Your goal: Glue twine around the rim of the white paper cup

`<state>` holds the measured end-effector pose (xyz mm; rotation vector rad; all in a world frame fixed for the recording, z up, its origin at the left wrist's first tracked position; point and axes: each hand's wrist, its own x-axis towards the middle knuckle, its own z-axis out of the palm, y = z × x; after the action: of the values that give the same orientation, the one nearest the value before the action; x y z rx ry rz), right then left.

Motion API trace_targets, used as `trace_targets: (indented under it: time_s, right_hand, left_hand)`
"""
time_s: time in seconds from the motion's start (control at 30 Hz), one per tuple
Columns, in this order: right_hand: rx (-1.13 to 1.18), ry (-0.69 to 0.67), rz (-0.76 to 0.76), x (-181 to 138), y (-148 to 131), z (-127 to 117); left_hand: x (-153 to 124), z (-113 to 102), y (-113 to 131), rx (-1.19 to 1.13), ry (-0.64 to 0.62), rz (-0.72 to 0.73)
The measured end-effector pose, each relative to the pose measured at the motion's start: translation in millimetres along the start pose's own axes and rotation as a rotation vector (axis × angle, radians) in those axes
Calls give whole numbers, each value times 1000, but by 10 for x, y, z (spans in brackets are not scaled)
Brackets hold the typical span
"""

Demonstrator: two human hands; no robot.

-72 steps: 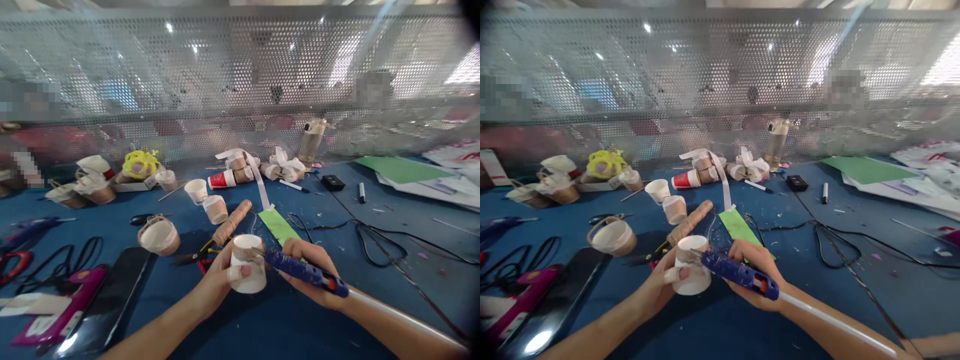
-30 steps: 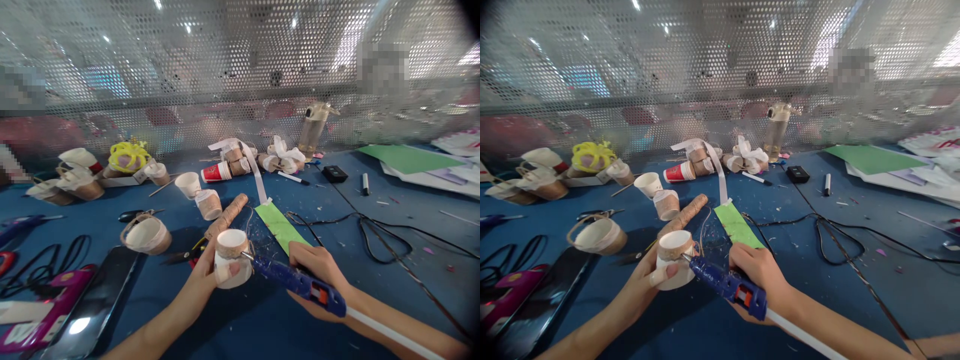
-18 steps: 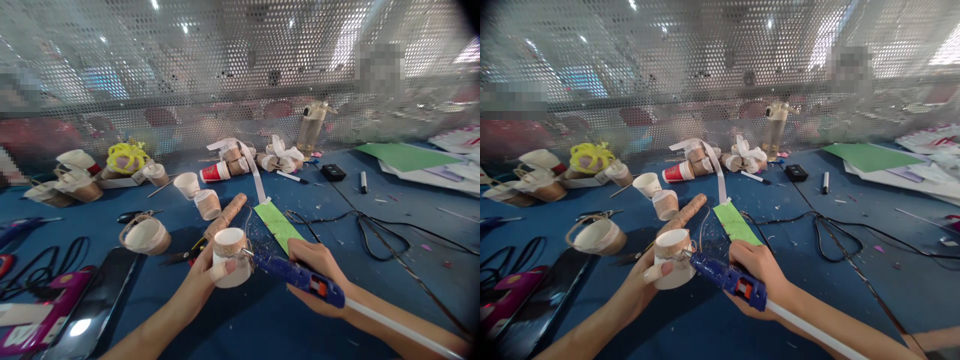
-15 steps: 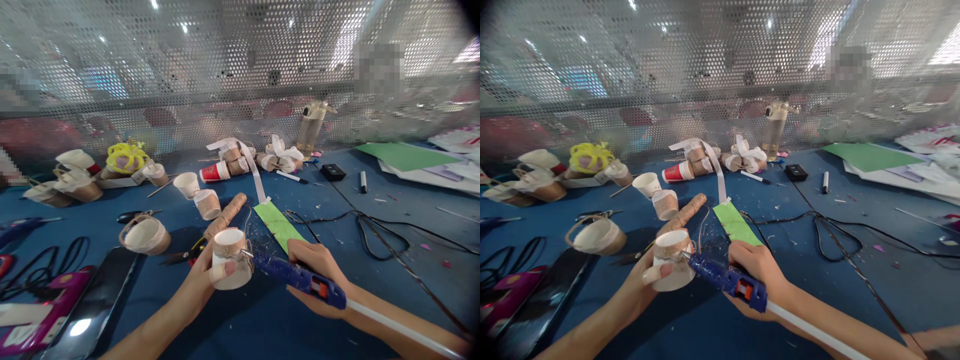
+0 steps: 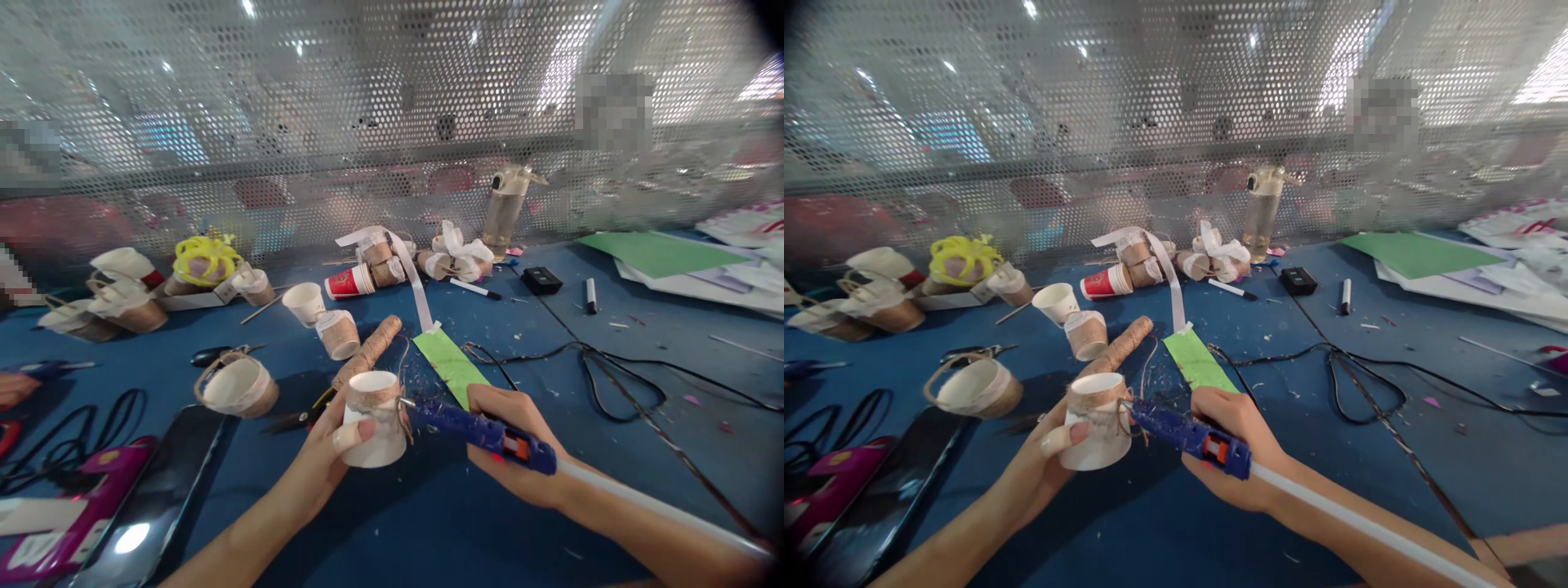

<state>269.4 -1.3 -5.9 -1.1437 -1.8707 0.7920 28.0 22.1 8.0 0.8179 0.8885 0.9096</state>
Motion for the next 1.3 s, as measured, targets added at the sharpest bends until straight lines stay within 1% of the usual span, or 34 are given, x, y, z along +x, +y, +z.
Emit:
trace_targets:
  time_s: [0.1, 0.17, 0.3, 0.43, 0.53, 0.6, 0.67, 0.8, 0.9, 1.07, 1.17, 1.23, 1.3]
  right_hand:
    - [-15, 51, 64, 14, 35, 7]
    - [29, 95, 103, 19, 57, 30]
    - [244, 231, 161, 13, 73, 122]
    - [416, 253, 186, 8, 94, 215]
    - [516, 306, 160, 3, 122, 258]
    - [526, 284, 120, -1, 127, 265]
    - [471, 214, 60, 0, 111, 251]
    - [374, 95, -93, 25, 42, 184]
    - [334, 39, -117, 43, 1, 146]
    - [356, 86, -10, 36, 2, 162]
    - [401, 162, 88, 45, 7, 183]
    - [495, 191, 170, 64, -1, 190]
    - [643, 177, 243, 88, -13, 198]
  left_hand:
    - [-11, -2, -4, -6, 9, -20]
    - [-19, 9, -20, 1, 15, -32]
    - [-19, 39, -81, 26, 24, -48]
    - [-24, 60, -117, 24, 0, -62]
    - [-42, 77, -110, 26, -11, -79]
    - [-54, 83, -108, 47, -11, -101]
    - [-61, 80, -116, 80, -28, -127]
    - [-58, 53, -151, 126, -140, -176]
    - [-46, 37, -170, 116, -160, -152]
    - [-39, 47, -168, 83, -167, -157]
    - [-43, 56, -154, 43, -102, -144]
    - [-41, 55, -142, 14, -56, -126]
    - [-34, 52, -135, -14, -22, -111]
